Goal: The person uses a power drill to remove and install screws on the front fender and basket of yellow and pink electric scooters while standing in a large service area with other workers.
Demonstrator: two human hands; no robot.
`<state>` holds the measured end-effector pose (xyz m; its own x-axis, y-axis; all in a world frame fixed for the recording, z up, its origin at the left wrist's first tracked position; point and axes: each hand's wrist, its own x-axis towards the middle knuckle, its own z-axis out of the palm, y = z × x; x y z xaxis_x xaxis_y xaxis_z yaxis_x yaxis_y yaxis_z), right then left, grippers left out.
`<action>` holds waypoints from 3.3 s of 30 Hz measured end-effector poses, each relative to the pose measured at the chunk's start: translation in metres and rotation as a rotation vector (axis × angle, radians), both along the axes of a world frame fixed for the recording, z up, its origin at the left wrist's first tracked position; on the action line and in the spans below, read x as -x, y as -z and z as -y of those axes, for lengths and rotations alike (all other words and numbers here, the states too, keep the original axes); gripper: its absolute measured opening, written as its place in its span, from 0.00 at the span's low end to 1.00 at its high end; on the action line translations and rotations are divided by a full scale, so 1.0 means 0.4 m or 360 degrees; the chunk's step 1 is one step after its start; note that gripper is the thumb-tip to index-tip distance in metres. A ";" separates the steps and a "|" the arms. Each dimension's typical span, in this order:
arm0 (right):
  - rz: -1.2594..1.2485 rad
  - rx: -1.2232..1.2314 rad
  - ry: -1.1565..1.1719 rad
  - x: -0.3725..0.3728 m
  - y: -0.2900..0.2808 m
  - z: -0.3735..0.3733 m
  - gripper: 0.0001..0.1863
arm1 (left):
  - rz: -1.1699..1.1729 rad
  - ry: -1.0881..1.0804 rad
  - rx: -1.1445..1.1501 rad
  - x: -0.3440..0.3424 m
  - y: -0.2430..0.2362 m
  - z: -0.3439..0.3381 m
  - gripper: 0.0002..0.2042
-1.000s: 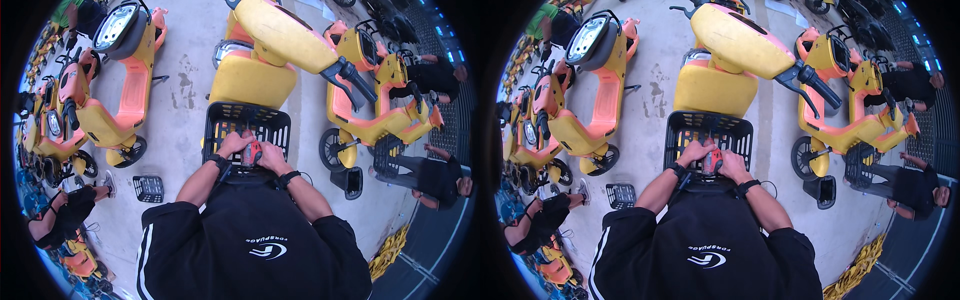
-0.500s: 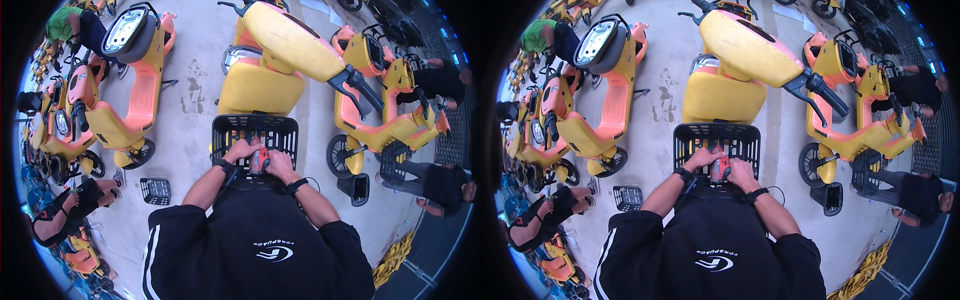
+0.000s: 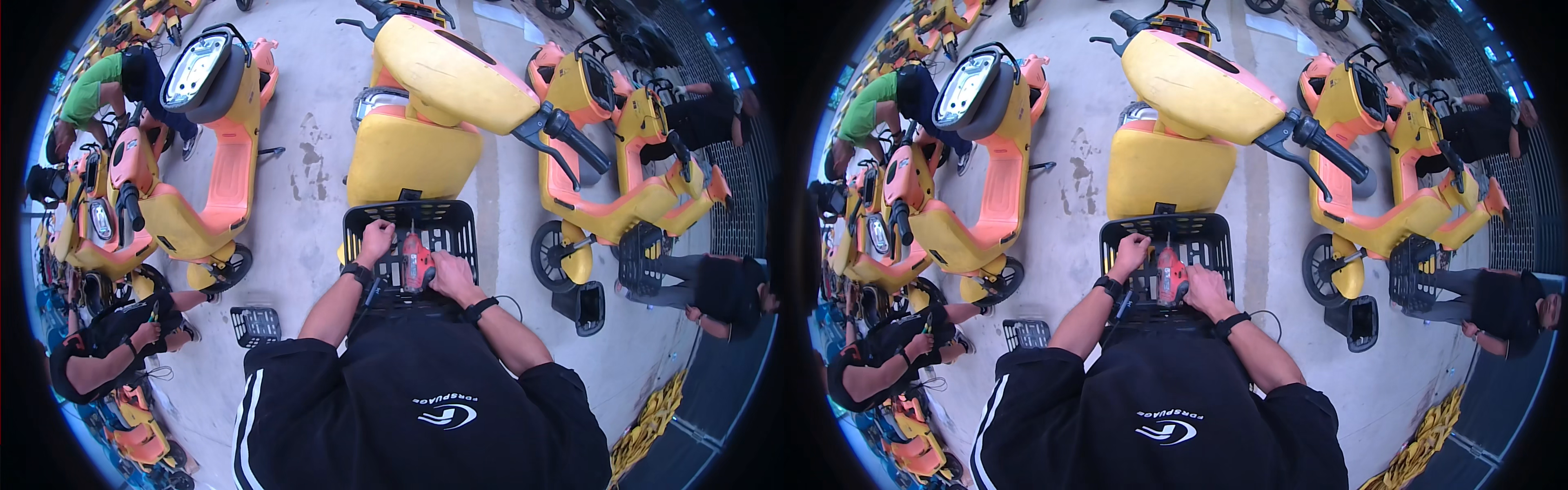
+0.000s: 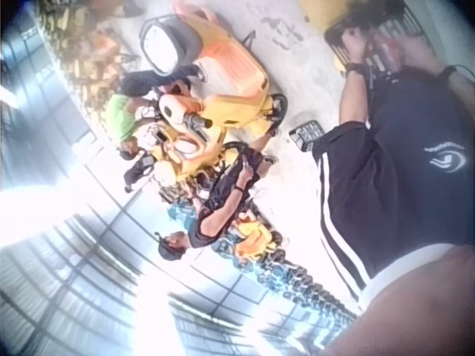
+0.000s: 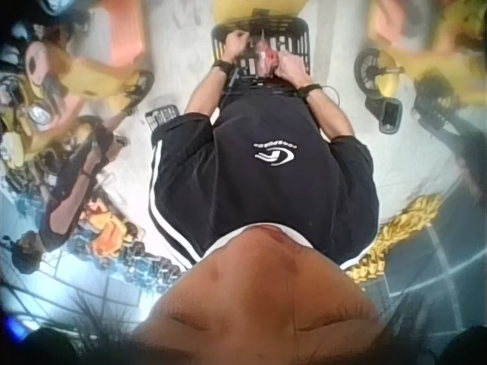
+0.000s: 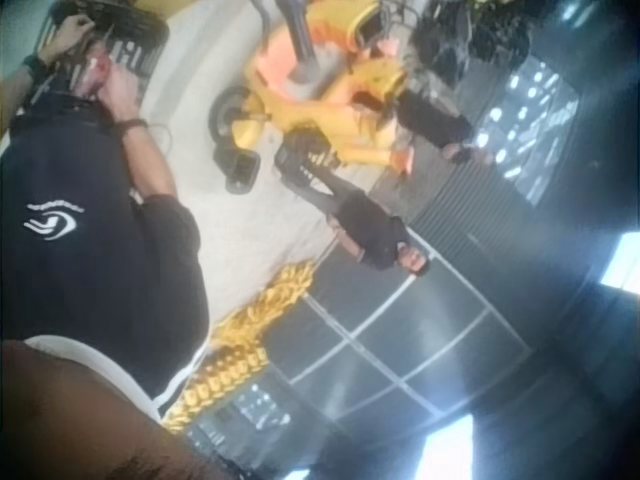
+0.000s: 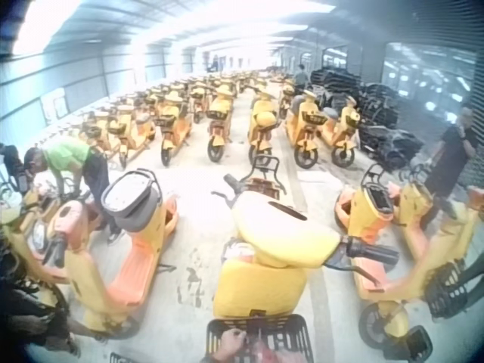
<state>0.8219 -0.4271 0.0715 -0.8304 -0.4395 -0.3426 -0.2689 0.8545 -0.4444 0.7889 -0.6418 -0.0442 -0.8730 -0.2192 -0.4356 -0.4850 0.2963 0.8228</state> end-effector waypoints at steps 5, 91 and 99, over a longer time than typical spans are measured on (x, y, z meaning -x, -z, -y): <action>0.0105 -0.0011 -0.0027 0.005 -0.022 -0.025 0.23 | -0.0154 0.0004 0.0018 -0.013 -0.151 0.027 0.10; 0.0523 0.2417 0.2144 -0.926 -0.263 0.031 0.22 | -0.0042 0.1492 -0.0171 -0.658 -0.082 -0.347 0.19; 0.0264 0.2490 0.2640 -0.982 -0.230 0.032 0.19 | 0.0944 0.1978 -0.0536 -0.606 -0.037 -0.209 0.15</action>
